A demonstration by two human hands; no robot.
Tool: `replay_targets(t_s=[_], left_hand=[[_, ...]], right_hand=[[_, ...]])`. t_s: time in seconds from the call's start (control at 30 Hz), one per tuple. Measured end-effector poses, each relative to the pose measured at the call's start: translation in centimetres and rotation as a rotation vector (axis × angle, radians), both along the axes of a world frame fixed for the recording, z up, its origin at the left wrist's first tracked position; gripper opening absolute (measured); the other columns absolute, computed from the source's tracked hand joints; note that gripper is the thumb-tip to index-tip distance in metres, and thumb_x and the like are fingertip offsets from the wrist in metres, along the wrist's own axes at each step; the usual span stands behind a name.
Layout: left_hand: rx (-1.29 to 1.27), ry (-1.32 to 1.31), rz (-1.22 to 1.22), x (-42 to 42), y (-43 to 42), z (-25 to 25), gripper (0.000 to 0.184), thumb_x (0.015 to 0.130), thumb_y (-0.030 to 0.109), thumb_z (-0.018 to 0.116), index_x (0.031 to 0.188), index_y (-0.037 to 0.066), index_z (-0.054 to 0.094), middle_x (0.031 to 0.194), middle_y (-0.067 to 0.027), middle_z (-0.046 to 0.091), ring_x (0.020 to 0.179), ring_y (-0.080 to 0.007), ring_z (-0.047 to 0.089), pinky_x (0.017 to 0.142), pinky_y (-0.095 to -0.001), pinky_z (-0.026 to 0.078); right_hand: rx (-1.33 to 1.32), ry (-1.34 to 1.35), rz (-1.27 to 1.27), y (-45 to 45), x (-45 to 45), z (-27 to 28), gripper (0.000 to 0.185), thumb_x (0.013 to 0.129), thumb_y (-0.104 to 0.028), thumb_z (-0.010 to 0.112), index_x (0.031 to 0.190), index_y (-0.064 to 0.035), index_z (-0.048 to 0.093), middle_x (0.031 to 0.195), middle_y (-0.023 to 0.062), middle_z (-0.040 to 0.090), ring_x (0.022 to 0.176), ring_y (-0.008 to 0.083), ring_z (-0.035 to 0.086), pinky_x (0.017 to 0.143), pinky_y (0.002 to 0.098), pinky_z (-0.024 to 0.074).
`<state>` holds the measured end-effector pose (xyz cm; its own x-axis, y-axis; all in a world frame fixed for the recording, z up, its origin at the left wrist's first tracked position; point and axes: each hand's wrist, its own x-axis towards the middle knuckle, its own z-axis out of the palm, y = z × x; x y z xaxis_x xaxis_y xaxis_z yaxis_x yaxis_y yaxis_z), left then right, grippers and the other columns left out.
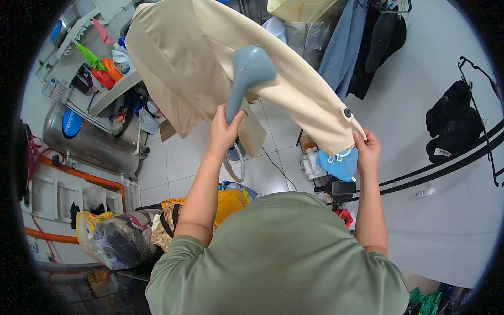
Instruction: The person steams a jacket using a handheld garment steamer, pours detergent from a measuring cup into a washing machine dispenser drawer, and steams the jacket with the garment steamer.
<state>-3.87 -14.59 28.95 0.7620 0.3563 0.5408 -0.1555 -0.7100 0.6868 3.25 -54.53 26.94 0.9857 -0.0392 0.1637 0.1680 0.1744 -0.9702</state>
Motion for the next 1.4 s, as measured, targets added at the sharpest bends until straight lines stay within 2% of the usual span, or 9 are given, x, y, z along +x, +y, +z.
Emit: replay_targets(t_s=[0.03, 0.07, 0.17, 0.33, 0.53, 0.8, 0.9, 1.2, 1.4], left_hand=[[0.046, -0.044, -0.011, 0.6, -0.6, 0.1, 0.043, 0.092, 0.039, 0.069, 0.105, 0.0, 0.054, 0.087, -0.0191, 0.064, 0.076, -0.0334, 0.064, 0.067, -0.042, 0.05], [0.07, 0.129, -0.005, 0.6, -1.2, 0.2, 0.045, 0.093, 0.042, 0.067, 0.105, 0.001, 0.052, 0.09, -0.0217, 0.064, 0.082, -0.0403, 0.064, 0.07, -0.0455, 0.051], [0.126, 0.103, 0.032, 1.7, -3.3, 0.5, 0.046, 0.094, 0.043, 0.065, 0.107, 0.001, 0.049, 0.094, -0.0225, 0.063, 0.086, -0.0425, 0.065, 0.071, -0.0477, 0.051], [0.097, 0.131, 0.114, 4.8, -1.9, 3.5, 0.046, 0.096, 0.044, 0.06, 0.103, 0.001, 0.045, 0.101, -0.0262, 0.062, 0.086, -0.0489, 0.063, 0.072, -0.055, 0.05], [0.06, 0.046, 0.223, 7.8, 1.4, 6.6, 0.05, 0.096, 0.045, 0.06, 0.101, -0.002, 0.046, 0.094, -0.029, 0.064, 0.086, -0.0501, 0.063, 0.074, -0.055, 0.05], [0.046, 0.151, -0.062, 4.6, -3.7, 4.3, 0.052, 0.095, 0.048, 0.062, 0.101, -0.001, 0.049, 0.094, -0.0272, 0.066, 0.088, -0.0473, 0.064, 0.074, -0.0515, 0.05], [0.114, 0.161, 0.003, 5.5, -2.6, 5.4, 0.047, 0.095, 0.044, 0.061, 0.103, 0.0, 0.047, 0.101, -0.0282, 0.065, 0.09, -0.049, 0.064, 0.077, -0.0552, 0.051], [0.109, 0.067, 0.218, 10.3, 3.9, 10.3, 0.052, 0.094, 0.047, 0.061, 0.104, -0.003, 0.05, 0.096, -0.0292, 0.066, 0.09, -0.049, 0.064, 0.077, -0.0546, 0.052], [0.12, 0.12, -0.01, 7.8, 0.0, 7.5, 0.054, 0.094, 0.049, 0.061, 0.104, -0.003, 0.049, 0.099, -0.0313, 0.065, 0.095, -0.0484, 0.064, 0.079, -0.0522, 0.051]], right_hand=[[-0.011, -0.013, -0.023, -0.3, -0.2, 0.3, 0.02, 0.092, -0.012, 0.072, 0.107, 0.0001, 0.066, 0.09, 0.0023, 0.068, 0.078, 0.0083, 0.06, 0.072, 0.0226, 0.0474], [-0.046, -0.037, -0.025, -1.0, -0.3, 0.2, 0.019, 0.091, -0.01, 0.073, 0.105, 0.0001, 0.067, 0.089, 0.0029, 0.068, 0.078, 0.0082, 0.06, 0.072, 0.0224, 0.0473], [-0.201, -0.096, -0.061, -1.3, -1.7, 1.5, 0.02, 0.092, -0.012, 0.072, 0.106, 0.0014, 0.068, 0.089, 0.0036, 0.069, 0.079, 0.0085, 0.06, 0.073, 0.0224, 0.0475], [-0.252, -0.152, -0.074, -1.0, -2.6, 2.6, 0.022, 0.094, -0.012, 0.07, 0.109, 0.0033, 0.067, 0.092, 0.0046, 0.07, 0.081, 0.0093, 0.061, 0.076, 0.024, 0.0482], [-0.206, -0.169, -0.11, -0.8, -2.5, 3.5, 0.023, 0.095, -0.012, 0.069, 0.111, 0.0039, 0.067, 0.093, 0.0043, 0.069, 0.08, 0.0098, 0.059, 0.075, 0.0251, 0.0482], [-0.153, -0.209, -0.155, -1.2, -2.4, 4.2, 0.022, 0.093, -0.01, 0.071, 0.11, 0.0033, 0.066, 0.091, 0.0046, 0.069, 0.078, 0.0092, 0.06, 0.072, 0.0244, 0.0484], [-0.142, -0.209, -0.156, -1.2, -2.8, 4.4, 0.022, 0.093, -0.009, 0.071, 0.109, 0.0034, 0.066, 0.09, 0.0052, 0.069, 0.078, 0.0093, 0.061, 0.072, 0.0244, 0.0486], [-0.149, -0.25, -0.132, -1.2, -2.5, 5.1, 0.023, 0.095, -0.012, 0.07, 0.11, 0.0043, 0.066, 0.093, 0.0057, 0.069, 0.08, 0.0093, 0.061, 0.075, 0.0234, 0.0483], [-0.072, -0.25, -0.147, -1.6, -1.7, 5.1, 0.022, 0.096, -0.013, 0.067, 0.11, 0.0044, 0.065, 0.092, 0.0047, 0.068, 0.08, 0.0087, 0.059, 0.075, 0.0233, 0.0474]])
